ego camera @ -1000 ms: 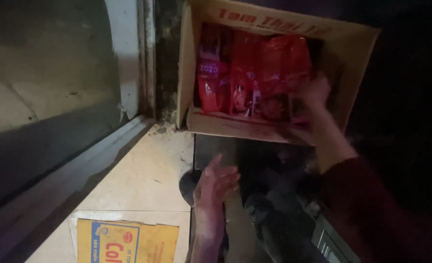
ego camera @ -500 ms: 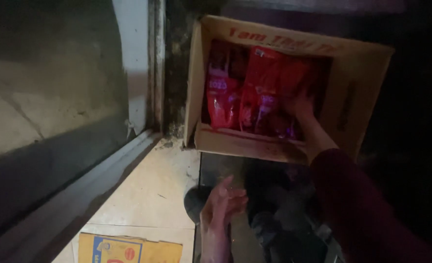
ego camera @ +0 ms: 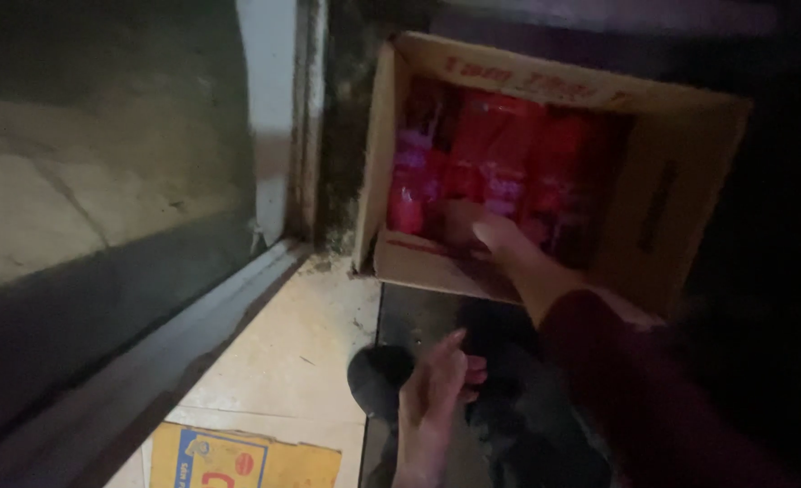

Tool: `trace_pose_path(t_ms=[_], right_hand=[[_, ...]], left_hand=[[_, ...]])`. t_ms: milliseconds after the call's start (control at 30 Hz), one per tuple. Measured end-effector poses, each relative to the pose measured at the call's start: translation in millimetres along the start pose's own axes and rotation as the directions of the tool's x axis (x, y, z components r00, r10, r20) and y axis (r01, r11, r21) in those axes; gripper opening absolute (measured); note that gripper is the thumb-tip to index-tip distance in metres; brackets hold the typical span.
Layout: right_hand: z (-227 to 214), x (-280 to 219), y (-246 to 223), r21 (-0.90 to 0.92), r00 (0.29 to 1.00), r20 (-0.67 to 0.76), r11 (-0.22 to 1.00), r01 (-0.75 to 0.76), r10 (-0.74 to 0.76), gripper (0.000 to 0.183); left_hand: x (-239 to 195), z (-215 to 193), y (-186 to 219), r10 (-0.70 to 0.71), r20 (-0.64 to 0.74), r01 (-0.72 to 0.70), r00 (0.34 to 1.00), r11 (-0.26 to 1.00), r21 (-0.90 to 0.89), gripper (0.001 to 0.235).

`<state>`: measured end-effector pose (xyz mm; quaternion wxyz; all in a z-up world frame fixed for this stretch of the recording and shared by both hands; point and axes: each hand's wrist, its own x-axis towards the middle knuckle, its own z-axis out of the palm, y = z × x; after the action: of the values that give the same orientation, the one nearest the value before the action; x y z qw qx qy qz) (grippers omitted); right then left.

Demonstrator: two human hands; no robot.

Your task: Retrieving sausages from a cooler and slicing them on a wooden cutting board using a knife

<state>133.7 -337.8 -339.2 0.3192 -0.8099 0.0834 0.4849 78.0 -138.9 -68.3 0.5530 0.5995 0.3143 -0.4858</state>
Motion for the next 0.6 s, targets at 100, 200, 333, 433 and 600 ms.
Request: trace_pose_path(t_ms=[100, 200, 333, 433, 600], right_hand=[[17.7, 20.1, 6.8, 0.9, 0.617, 0.34, -0.054, -0.433, 0.71, 0.033], [32.2, 64.5, 8.5, 0.073, 0.974, -0.14, 0.983, -0.168, 0.177, 0.025], [-22.2, 21.9, -61.7, 0.392, 0.98, -0.153, 0.918, -0.06, 0.129, 0.022], [-23.3, -41.2, -83.4, 0.531, 0.945, -0.209, 0.84, -0.107, 0.252, 0.034], [-13.4, -262.0, -129.6, 0.888, 0.807, -0.408, 0.391, 0.242, 0.427, 0.062]], left_hand=[[0.8, -5.8, -6.1, 0.04, 0.003, -0.04, 0.999, 0.998, -0.05, 0.054], [-4.1, -8.8, 4.1, 0.0, 0.01, 0.0, 1.0, 1.0, 0.003, 0.056], [6.9, -11.1, -3.8, 0.021, -0.011, -0.021, 1.0, 1.0, -0.011, 0.051], [20.8, -25.9, -33.8, 0.086, -0.055, -0.088, 0.995, 0.995, -0.041, 0.047], [-46.1, -14.9, -57.9, 0.381, -0.139, -0.387, 0.914, 0.922, -0.019, 0.046]])
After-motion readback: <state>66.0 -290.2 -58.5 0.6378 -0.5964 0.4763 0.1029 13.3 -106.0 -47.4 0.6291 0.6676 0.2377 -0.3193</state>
